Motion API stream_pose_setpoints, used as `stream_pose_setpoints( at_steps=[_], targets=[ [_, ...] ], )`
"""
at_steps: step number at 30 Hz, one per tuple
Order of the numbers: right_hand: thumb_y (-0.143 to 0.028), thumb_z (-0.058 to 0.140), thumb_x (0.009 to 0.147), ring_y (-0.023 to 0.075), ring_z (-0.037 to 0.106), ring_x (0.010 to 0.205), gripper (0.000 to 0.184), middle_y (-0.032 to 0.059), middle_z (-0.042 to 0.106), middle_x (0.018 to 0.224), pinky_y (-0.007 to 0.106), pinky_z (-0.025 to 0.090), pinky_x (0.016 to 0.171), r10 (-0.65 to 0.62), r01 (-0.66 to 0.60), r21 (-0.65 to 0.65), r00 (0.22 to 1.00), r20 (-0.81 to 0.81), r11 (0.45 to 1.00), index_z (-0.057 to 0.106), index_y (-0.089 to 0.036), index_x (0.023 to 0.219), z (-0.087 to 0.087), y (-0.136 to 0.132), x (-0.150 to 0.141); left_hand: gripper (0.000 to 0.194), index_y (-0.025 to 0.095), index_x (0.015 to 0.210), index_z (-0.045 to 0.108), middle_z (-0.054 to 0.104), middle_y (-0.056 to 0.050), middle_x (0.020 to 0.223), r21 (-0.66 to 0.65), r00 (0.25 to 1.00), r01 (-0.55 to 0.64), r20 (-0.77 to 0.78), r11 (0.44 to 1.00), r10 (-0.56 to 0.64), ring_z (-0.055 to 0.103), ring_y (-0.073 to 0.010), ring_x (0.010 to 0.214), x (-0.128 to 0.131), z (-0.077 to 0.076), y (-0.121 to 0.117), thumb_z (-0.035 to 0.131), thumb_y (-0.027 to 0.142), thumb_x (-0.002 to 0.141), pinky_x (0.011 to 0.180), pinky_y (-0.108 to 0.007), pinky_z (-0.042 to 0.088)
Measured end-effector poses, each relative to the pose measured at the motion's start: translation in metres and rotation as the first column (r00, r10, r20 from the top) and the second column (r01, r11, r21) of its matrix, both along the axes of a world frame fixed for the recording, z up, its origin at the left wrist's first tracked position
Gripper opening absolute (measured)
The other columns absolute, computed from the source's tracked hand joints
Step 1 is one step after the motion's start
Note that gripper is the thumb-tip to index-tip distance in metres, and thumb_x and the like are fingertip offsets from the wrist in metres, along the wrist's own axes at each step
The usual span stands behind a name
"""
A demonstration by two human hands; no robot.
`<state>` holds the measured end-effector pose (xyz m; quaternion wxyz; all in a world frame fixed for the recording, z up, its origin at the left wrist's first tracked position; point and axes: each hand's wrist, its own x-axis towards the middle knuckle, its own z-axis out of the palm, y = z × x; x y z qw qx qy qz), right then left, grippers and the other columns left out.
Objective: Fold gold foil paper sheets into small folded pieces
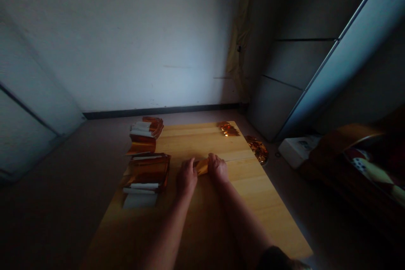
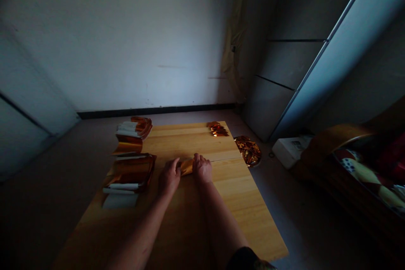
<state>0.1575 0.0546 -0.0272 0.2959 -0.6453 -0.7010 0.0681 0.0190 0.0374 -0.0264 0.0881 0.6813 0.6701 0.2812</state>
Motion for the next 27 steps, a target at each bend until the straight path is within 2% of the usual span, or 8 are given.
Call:
stream_pose_setpoints(
  at_steps=[4, 12, 17, 20, 23, 27],
  targets=[
    [-0.014, 0.037, 0.093, 0.0189, 0.061, 0.072, 0.022, 0.0108, 0.066, 0.083, 0.028, 0.041, 0.070, -0.011, 0.016, -0.044, 0.994, 0.107, 0.999, 0.058, -0.018, 0.095, 0.000, 0.001, -0.001, 0.034, 0.018, 0.118, 0.056, 0.062, -0.011, 0.107, 0.008, 0.999, -0.046, -0.023, 0.999, 0.046, 0.061, -0.0204, 0.097, 0.002, 0.003, 0.000, 0.047, 0.017, 0.085, 0.081, -0.029, 0.049],
    [-0.019, 0.036, 0.096, 0.0149, 0.063, 0.075, 0.019, 0.0063, 0.066, 0.088, 0.026, 0.039, 0.070, -0.062, 0.107, -0.124, 0.945, 0.321, 0.986, 0.054, -0.019, 0.101, 0.012, -0.001, -0.004, 0.030, 0.019, 0.115, 0.057, 0.060, -0.010, 0.104, 0.003, 0.991, -0.090, -0.099, 0.996, 0.090, 0.060, -0.0184, 0.090, 0.005, 0.005, 0.000, 0.047, 0.018, 0.087, 0.075, -0.028, 0.049],
    [-0.021, 0.038, 0.095, 0.0146, 0.063, 0.073, 0.017, 0.0068, 0.067, 0.087, 0.026, 0.038, 0.069, -0.065, 0.114, -0.135, 0.944, 0.323, 0.984, 0.054, -0.018, 0.100, 0.014, 0.000, -0.005, 0.028, 0.017, 0.111, 0.057, 0.058, -0.011, 0.104, 0.023, 0.993, -0.081, -0.089, 0.996, 0.083, 0.059, -0.0194, 0.092, 0.004, 0.004, 0.001, 0.050, 0.018, 0.085, 0.076, -0.029, 0.050],
    [-0.018, 0.038, 0.094, 0.0149, 0.063, 0.073, 0.017, 0.0067, 0.066, 0.086, 0.026, 0.038, 0.069, -0.066, 0.111, -0.132, 0.950, 0.306, 0.985, 0.055, -0.017, 0.099, 0.012, 0.001, -0.005, 0.027, 0.017, 0.110, 0.055, 0.057, -0.010, 0.104, 0.088, 0.994, -0.098, -0.034, 0.991, 0.101, 0.057, -0.0198, 0.094, 0.003, 0.000, 0.001, 0.052, 0.018, 0.083, 0.078, -0.030, 0.050],
    [-0.022, 0.038, 0.095, 0.0156, 0.062, 0.073, 0.017, 0.0064, 0.066, 0.085, 0.026, 0.038, 0.069, -0.066, 0.104, -0.120, 0.956, 0.287, 0.987, 0.055, -0.018, 0.096, 0.010, 0.002, -0.005, 0.032, 0.015, 0.112, 0.053, 0.055, -0.012, 0.105, 0.157, 0.993, -0.117, 0.008, 0.981, 0.117, 0.055, -0.0214, 0.101, 0.001, -0.003, 0.000, 0.056, 0.018, 0.081, 0.081, -0.031, 0.050],
    [-0.022, 0.038, 0.095, 0.0162, 0.062, 0.072, 0.018, 0.0076, 0.066, 0.084, 0.027, 0.038, 0.069, -0.062, 0.094, -0.100, 0.956, 0.286, 0.991, 0.055, -0.018, 0.095, 0.008, 0.002, -0.005, 0.019, 0.016, 0.098, 0.062, 0.053, -0.012, 0.112, 0.162, 0.996, -0.063, -0.053, 0.985, 0.072, 0.054, -0.0219, 0.103, -0.002, -0.003, -0.003, 0.052, 0.019, 0.082, 0.087, -0.032, 0.047]
  ],
)
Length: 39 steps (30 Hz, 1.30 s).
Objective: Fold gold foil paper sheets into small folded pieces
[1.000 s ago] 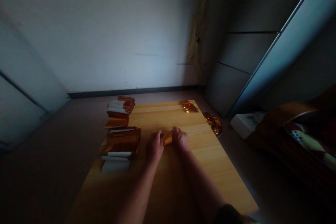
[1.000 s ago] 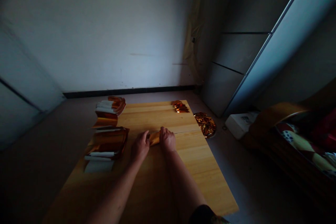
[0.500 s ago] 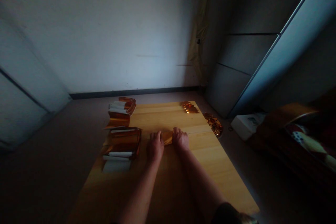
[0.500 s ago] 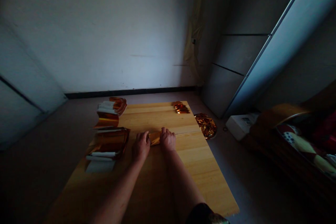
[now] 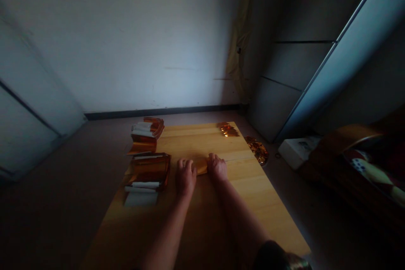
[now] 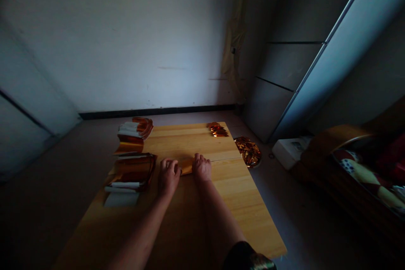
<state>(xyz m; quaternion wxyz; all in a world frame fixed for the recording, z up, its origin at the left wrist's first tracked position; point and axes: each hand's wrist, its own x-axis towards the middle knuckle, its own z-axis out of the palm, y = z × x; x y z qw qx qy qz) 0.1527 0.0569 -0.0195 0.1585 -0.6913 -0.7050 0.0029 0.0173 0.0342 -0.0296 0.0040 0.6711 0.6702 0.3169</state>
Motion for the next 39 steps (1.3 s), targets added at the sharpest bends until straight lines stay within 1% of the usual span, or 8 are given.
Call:
stream_pose_setpoints(
  at_steps=[3, 6, 10, 16, 24, 29, 34, 39],
  targets=[
    [-0.018, 0.037, 0.095, 0.0155, 0.062, 0.072, 0.018, 0.0068, 0.066, 0.084, 0.027, 0.038, 0.069, -0.008, 0.008, -0.007, 1.000, 0.026, 1.000, 0.055, -0.018, 0.095, 0.000, 0.000, 0.000, 0.023, 0.019, 0.087, 0.068, 0.054, -0.011, 0.115, -0.037, 0.993, 0.048, -0.103, 0.998, -0.051, 0.052, -0.0229, 0.104, 0.000, 0.003, -0.003, 0.046, 0.024, 0.087, 0.090, -0.035, 0.045],
    [-0.018, 0.038, 0.094, 0.0148, 0.062, 0.074, 0.017, 0.0063, 0.066, 0.085, 0.025, 0.038, 0.070, -0.011, 0.011, -0.014, 0.999, 0.034, 1.000, 0.055, -0.018, 0.097, 0.002, -0.001, -0.001, 0.025, 0.021, 0.088, 0.070, 0.057, -0.010, 0.113, -0.110, 0.978, 0.055, -0.193, 0.992, -0.076, 0.052, -0.0242, 0.102, 0.001, 0.009, -0.005, 0.045, 0.026, 0.087, 0.086, -0.036, 0.044],
    [-0.018, 0.038, 0.094, 0.0157, 0.063, 0.078, 0.018, 0.0071, 0.066, 0.088, 0.026, 0.037, 0.071, -0.010, 0.010, -0.034, 1.000, 0.019, 0.999, 0.055, -0.017, 0.101, 0.005, -0.001, -0.001, 0.026, 0.021, 0.089, 0.070, 0.060, -0.010, 0.105, -0.177, 0.966, 0.037, -0.247, 0.984, -0.081, 0.053, -0.0237, 0.097, 0.004, 0.016, -0.007, 0.045, 0.026, 0.087, 0.082, -0.035, 0.043],
    [-0.019, 0.037, 0.094, 0.0165, 0.062, 0.079, 0.020, 0.0062, 0.066, 0.089, 0.026, 0.037, 0.071, -0.011, 0.012, -0.050, 1.000, 0.011, 0.999, 0.056, -0.018, 0.101, 0.006, -0.002, 0.000, 0.025, 0.021, 0.091, 0.070, 0.059, -0.010, 0.105, -0.191, 0.965, 0.016, -0.255, 0.982, -0.065, 0.052, -0.0226, 0.097, 0.005, 0.021, -0.010, 0.045, 0.026, 0.086, 0.080, -0.033, 0.041],
    [-0.021, 0.035, 0.095, 0.0159, 0.061, 0.080, 0.022, 0.0068, 0.063, 0.094, 0.027, 0.038, 0.071, -0.008, 0.010, -0.062, 1.000, 0.024, 0.998, 0.055, -0.020, 0.105, 0.010, -0.005, 0.001, 0.025, 0.021, 0.087, 0.069, 0.059, -0.009, 0.097, -0.193, 0.960, 0.019, -0.269, 0.981, -0.072, 0.051, -0.0225, 0.092, 0.004, 0.018, -0.008, 0.046, 0.028, 0.087, 0.076, -0.034, 0.039],
    [-0.021, 0.039, 0.093, 0.0164, 0.059, 0.076, 0.019, 0.0065, 0.062, 0.092, 0.028, 0.038, 0.069, -0.007, 0.007, -0.053, 1.000, 0.009, 0.999, 0.057, -0.020, 0.096, 0.006, -0.003, 0.002, 0.023, 0.021, 0.086, 0.068, 0.058, -0.008, 0.093, -0.184, 0.963, 0.031, -0.257, 0.982, -0.079, 0.051, -0.0223, 0.091, 0.005, 0.020, -0.009, 0.046, 0.026, 0.086, 0.076, -0.034, 0.039],
    [-0.021, 0.042, 0.092, 0.0162, 0.059, 0.072, 0.017, 0.0065, 0.063, 0.088, 0.028, 0.037, 0.067, -0.008, 0.009, -0.019, 1.000, 0.003, 1.000, 0.059, -0.019, 0.090, 0.003, -0.002, 0.003, 0.021, 0.021, 0.089, 0.067, 0.058, -0.009, 0.095, -0.164, 0.962, 0.062, -0.253, 0.985, -0.103, 0.050, -0.0237, 0.093, 0.003, 0.018, -0.012, 0.046, 0.024, 0.085, 0.076, -0.035, 0.039],
    [-0.023, 0.046, 0.090, 0.0157, 0.059, 0.073, 0.014, 0.0059, 0.064, 0.090, 0.026, 0.037, 0.067, -0.027, 0.027, -0.003, 0.999, -0.038, 1.000, 0.059, -0.020, 0.093, -0.001, 0.000, 0.004, 0.021, 0.019, 0.092, 0.065, 0.060, -0.010, 0.099, -0.149, 0.950, 0.103, -0.277, 0.983, -0.142, 0.051, -0.0244, 0.095, 0.001, 0.016, -0.015, 0.046, 0.025, 0.085, 0.079, -0.036, 0.040]
  ],
)
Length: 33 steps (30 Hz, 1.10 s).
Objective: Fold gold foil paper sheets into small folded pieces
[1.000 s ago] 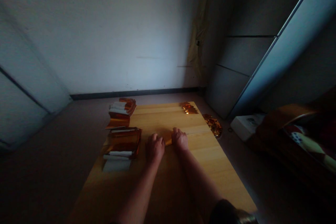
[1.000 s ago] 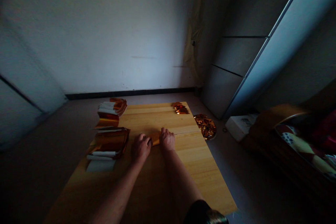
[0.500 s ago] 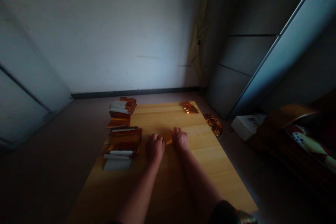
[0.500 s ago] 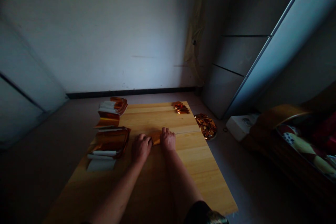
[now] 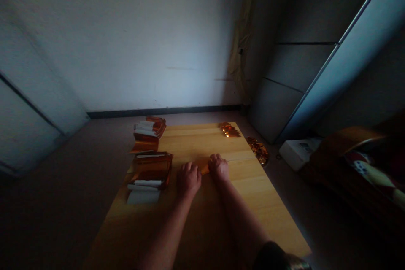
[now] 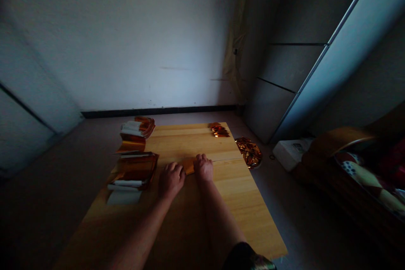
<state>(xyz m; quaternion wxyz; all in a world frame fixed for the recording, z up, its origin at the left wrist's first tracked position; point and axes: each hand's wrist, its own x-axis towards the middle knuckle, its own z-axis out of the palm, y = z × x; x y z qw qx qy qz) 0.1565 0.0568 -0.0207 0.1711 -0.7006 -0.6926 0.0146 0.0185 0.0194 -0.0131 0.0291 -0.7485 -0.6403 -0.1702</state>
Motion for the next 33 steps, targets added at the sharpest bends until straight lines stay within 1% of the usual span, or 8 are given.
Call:
stream_pose_setpoints(
  at_steps=[5, 8, 11, 17, 20, 25, 29, 33],
  targets=[
    [-0.021, 0.045, 0.088, 0.0146, 0.060, 0.076, 0.022, 0.0046, 0.065, 0.091, 0.023, 0.039, 0.068, 0.027, -0.012, 0.083, 0.983, -0.183, 0.996, 0.057, -0.019, 0.106, -0.011, 0.002, 0.009, 0.022, 0.019, 0.093, 0.066, 0.061, -0.011, 0.102, 0.005, 1.000, -0.007, -0.012, 1.000, 0.007, 0.051, -0.0252, 0.096, 0.001, 0.001, -0.002, 0.047, 0.026, 0.085, 0.080, -0.036, 0.041],
    [-0.016, 0.047, 0.081, 0.0149, 0.060, 0.080, 0.027, 0.0043, 0.065, 0.088, 0.023, 0.041, 0.070, 0.098, -0.058, 0.140, 0.949, -0.299, 0.988, 0.056, -0.017, 0.107, -0.015, 0.001, 0.015, 0.023, 0.019, 0.093, 0.066, 0.061, -0.011, 0.102, 0.007, 1.000, -0.014, -0.017, 1.000, 0.015, 0.051, -0.0250, 0.095, 0.001, -0.001, -0.002, 0.046, 0.027, 0.085, 0.080, -0.037, 0.040],
    [-0.012, 0.047, 0.077, 0.0139, 0.059, 0.078, 0.030, 0.0037, 0.064, 0.089, 0.022, 0.042, 0.070, 0.119, -0.073, 0.148, 0.935, -0.334, 0.986, 0.057, -0.017, 0.105, -0.016, 0.000, 0.018, 0.023, 0.019, 0.093, 0.066, 0.061, -0.010, 0.104, 0.006, 1.000, -0.017, -0.024, 1.000, 0.017, 0.051, -0.0252, 0.095, 0.001, -0.002, -0.002, 0.046, 0.027, 0.085, 0.080, -0.037, 0.040],
    [-0.016, 0.046, 0.080, 0.0129, 0.055, 0.070, 0.015, 0.0017, 0.061, 0.082, 0.020, 0.038, 0.063, 0.109, -0.062, 0.156, 0.945, -0.308, 0.986, 0.058, -0.018, 0.089, -0.016, 0.001, 0.016, 0.023, 0.019, 0.094, 0.066, 0.059, -0.011, 0.105, -0.020, 1.000, -0.018, 0.001, 1.000, 0.018, 0.051, -0.0254, 0.096, 0.001, 0.000, -0.002, 0.046, 0.027, 0.085, 0.080, -0.037, 0.041],
    [-0.018, 0.047, 0.081, 0.0124, 0.054, 0.068, 0.013, 0.0009, 0.060, 0.079, 0.020, 0.036, 0.061, 0.112, -0.066, 0.163, 0.952, -0.286, 0.984, 0.058, -0.018, 0.087, -0.016, 0.001, 0.016, 0.024, 0.020, 0.096, 0.067, 0.059, -0.012, 0.107, -0.036, 1.000, -0.021, 0.020, 0.999, 0.022, 0.052, -0.0254, 0.098, 0.002, 0.000, -0.002, 0.047, 0.027, 0.085, 0.081, -0.038, 0.041],
    [-0.016, 0.049, 0.083, 0.0109, 0.053, 0.067, 0.014, 0.0018, 0.059, 0.078, 0.019, 0.035, 0.062, 0.134, -0.102, 0.147, 0.965, -0.226, 0.984, 0.062, -0.017, 0.078, -0.012, -0.002, 0.016, 0.026, 0.020, 0.098, 0.068, 0.056, -0.012, 0.123, -0.027, 1.000, -0.026, 0.003, 0.999, 0.026, 0.050, -0.0285, 0.106, 0.003, -0.004, -0.001, 0.046, 0.027, 0.085, 0.084, -0.041, 0.042],
    [-0.017, 0.049, 0.086, 0.0101, 0.052, 0.067, 0.022, 0.0023, 0.059, 0.077, 0.019, 0.035, 0.063, 0.142, -0.119, 0.157, 0.980, -0.142, 0.980, 0.064, -0.017, 0.069, -0.010, -0.004, 0.016, 0.025, 0.022, 0.098, 0.067, 0.060, -0.010, 0.119, -0.047, 1.000, 0.003, 0.003, 0.999, -0.003, 0.052, -0.0283, 0.104, 0.001, -0.003, 0.003, 0.047, 0.025, 0.086, 0.082, -0.040, 0.043],
    [-0.016, 0.051, 0.085, 0.0101, 0.052, 0.068, 0.021, 0.0022, 0.060, 0.078, 0.020, 0.033, 0.063, 0.105, -0.092, 0.156, 0.991, -0.078, 0.984, 0.066, -0.018, 0.071, -0.010, -0.006, 0.016, 0.025, 0.024, 0.102, 0.066, 0.061, -0.008, 0.119, -0.067, 0.998, 0.051, 0.025, 0.996, -0.049, 0.052, -0.0262, 0.104, -0.005, 0.000, 0.012, 0.050, 0.023, 0.084, 0.084, -0.039, 0.042]
  ],
)
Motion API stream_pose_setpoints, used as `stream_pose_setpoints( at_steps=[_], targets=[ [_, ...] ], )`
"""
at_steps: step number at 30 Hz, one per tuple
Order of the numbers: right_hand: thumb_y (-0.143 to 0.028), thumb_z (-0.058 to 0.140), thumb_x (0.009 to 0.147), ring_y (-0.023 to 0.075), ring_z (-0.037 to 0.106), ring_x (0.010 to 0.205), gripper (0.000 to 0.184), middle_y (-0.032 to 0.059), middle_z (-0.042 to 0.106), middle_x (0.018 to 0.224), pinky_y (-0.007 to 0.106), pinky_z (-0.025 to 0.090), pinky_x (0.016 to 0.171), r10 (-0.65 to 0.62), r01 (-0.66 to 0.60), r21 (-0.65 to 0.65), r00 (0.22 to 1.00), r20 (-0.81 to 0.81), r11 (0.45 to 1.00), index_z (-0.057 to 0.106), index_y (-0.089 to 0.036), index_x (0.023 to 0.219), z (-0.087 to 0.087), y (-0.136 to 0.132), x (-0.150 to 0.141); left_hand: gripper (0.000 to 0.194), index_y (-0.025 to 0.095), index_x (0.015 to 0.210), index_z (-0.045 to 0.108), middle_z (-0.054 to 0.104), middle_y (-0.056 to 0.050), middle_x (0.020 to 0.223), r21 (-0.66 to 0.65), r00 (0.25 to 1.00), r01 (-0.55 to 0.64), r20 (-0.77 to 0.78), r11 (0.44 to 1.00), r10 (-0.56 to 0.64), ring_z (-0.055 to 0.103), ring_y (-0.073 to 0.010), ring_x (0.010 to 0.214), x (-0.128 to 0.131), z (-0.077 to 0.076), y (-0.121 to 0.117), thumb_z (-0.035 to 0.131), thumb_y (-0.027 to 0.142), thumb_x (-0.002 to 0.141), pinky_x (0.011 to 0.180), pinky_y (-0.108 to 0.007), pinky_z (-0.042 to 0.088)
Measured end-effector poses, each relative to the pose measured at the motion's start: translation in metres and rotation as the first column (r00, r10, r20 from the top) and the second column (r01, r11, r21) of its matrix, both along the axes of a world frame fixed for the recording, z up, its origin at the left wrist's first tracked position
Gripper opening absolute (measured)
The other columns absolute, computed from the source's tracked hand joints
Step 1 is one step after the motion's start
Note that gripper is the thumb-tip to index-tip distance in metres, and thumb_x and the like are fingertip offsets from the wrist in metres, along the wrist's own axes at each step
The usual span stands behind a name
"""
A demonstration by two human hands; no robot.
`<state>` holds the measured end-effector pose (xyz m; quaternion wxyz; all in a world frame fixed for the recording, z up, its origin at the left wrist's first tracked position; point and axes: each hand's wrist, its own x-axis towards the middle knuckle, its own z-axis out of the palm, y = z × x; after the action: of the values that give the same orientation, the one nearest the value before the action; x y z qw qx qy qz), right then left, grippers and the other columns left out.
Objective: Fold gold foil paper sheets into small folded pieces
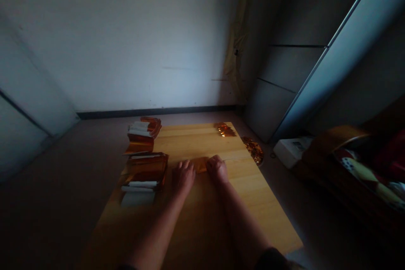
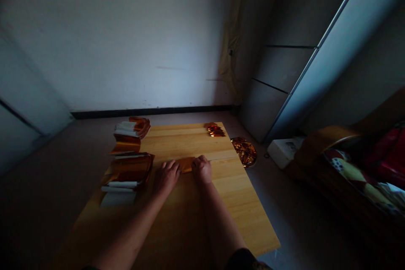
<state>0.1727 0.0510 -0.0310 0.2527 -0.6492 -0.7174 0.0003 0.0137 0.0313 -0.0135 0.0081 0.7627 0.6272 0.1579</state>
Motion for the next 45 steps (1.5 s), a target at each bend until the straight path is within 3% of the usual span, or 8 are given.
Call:
stream_pose_setpoints(
  at_steps=[7, 10, 16, 27, 31, 38, 45],
  targets=[
    [-0.019, 0.052, 0.084, 0.0113, 0.052, 0.073, 0.017, 0.0025, 0.060, 0.081, 0.021, 0.032, 0.067, -0.008, 0.008, -0.015, 1.000, 0.006, 1.000, 0.065, -0.018, 0.073, 0.004, -0.005, 0.000, 0.028, 0.029, 0.107, 0.064, 0.059, -0.004, 0.125, 0.004, 1.000, 0.004, -0.005, 1.000, -0.004, 0.051, -0.0266, 0.105, -0.008, -0.002, 0.007, 0.048, 0.025, 0.084, 0.082, -0.041, 0.040],
    [-0.028, 0.058, 0.080, 0.0130, 0.051, 0.077, 0.012, 0.0027, 0.059, 0.083, 0.022, 0.033, 0.070, -0.021, 0.021, -0.019, 1.000, -0.009, 1.000, 0.064, -0.018, 0.075, 0.005, -0.008, -0.002, 0.031, 0.029, 0.110, 0.062, 0.058, -0.003, 0.128, 0.004, 1.000, -0.007, -0.010, 1.000, 0.007, 0.051, -0.0274, 0.106, -0.009, -0.005, 0.006, 0.046, 0.026, 0.085, 0.082, -0.043, 0.039],
    [-0.049, 0.068, 0.068, 0.0182, 0.051, 0.083, 0.034, 0.0039, 0.059, 0.089, 0.027, 0.032, 0.072, -0.091, 0.091, -0.058, 0.996, 0.010, 0.994, 0.061, -0.019, 0.082, 0.008, -0.014, -0.011, 0.035, 0.029, 0.114, 0.061, 0.056, -0.003, 0.131, -0.007, 1.000, -0.005, 0.018, 1.000, 0.006, 0.050, -0.0264, 0.109, -0.008, -0.001, 0.001, 0.047, 0.023, 0.083, 0.086, -0.042, 0.038],
    [-0.053, 0.068, 0.067, 0.0216, 0.051, 0.091, 0.040, 0.0057, 0.058, 0.096, 0.030, 0.033, 0.074, -0.142, 0.143, -0.126, 0.990, 0.020, 0.982, 0.060, -0.021, 0.089, 0.010, -0.014, -0.016, 0.038, 0.027, 0.118, 0.059, 0.054, -0.003, 0.134, -0.052, 1.000, -0.020, -0.005, 0.998, 0.020, 0.048, -0.0284, 0.110, -0.007, 0.003, 0.000, 0.046, 0.033, 0.083, 0.090, -0.046, 0.038],
    [-0.048, 0.071, 0.065, 0.0204, 0.051, 0.090, 0.036, 0.0045, 0.058, 0.095, 0.029, 0.033, 0.074, -0.137, 0.132, -0.137, 0.990, -0.031, 0.982, 0.060, -0.021, 0.088, 0.009, -0.013, -0.015, 0.039, 0.029, 0.119, 0.058, 0.052, -0.001, 0.136, -0.065, 1.000, -0.024, -0.006, 0.998, 0.023, 0.047, -0.0278, 0.112, -0.007, 0.002, 0.001, 0.045, 0.036, 0.084, 0.090, -0.045, 0.037],
    [-0.024, 0.064, 0.069, 0.0166, 0.052, 0.084, 0.013, 0.0030, 0.059, 0.091, 0.026, 0.035, 0.074, -0.054, 0.034, -0.122, 0.984, -0.171, 0.992, 0.064, -0.020, 0.081, 0.002, -0.008, -0.002, 0.040, 0.033, 0.123, 0.055, 0.050, 0.001, 0.138, -0.095, 0.999, -0.017, -0.028, 0.995, 0.014, 0.047, -0.0268, 0.112, -0.010, 0.004, 0.001, 0.044, 0.030, 0.084, 0.088, -0.044, 0.038],
    [-0.011, 0.059, 0.066, 0.0164, 0.055, 0.088, 0.020, 0.0042, 0.062, 0.092, 0.025, 0.041, 0.078, 0.110, -0.137, -0.096, 0.962, -0.249, 0.986, 0.067, -0.019, 0.083, -0.008, 0.000, 0.015, 0.045, 0.033, 0.127, 0.052, 0.047, 0.001, 0.140, -0.129, 0.999, -0.006, -0.038, 0.992, 0.001, 0.045, -0.0264, 0.116, -0.013, 0.000, 0.003, 0.041, 0.024, 0.084, 0.089, -0.046, 0.038]
  ],
)
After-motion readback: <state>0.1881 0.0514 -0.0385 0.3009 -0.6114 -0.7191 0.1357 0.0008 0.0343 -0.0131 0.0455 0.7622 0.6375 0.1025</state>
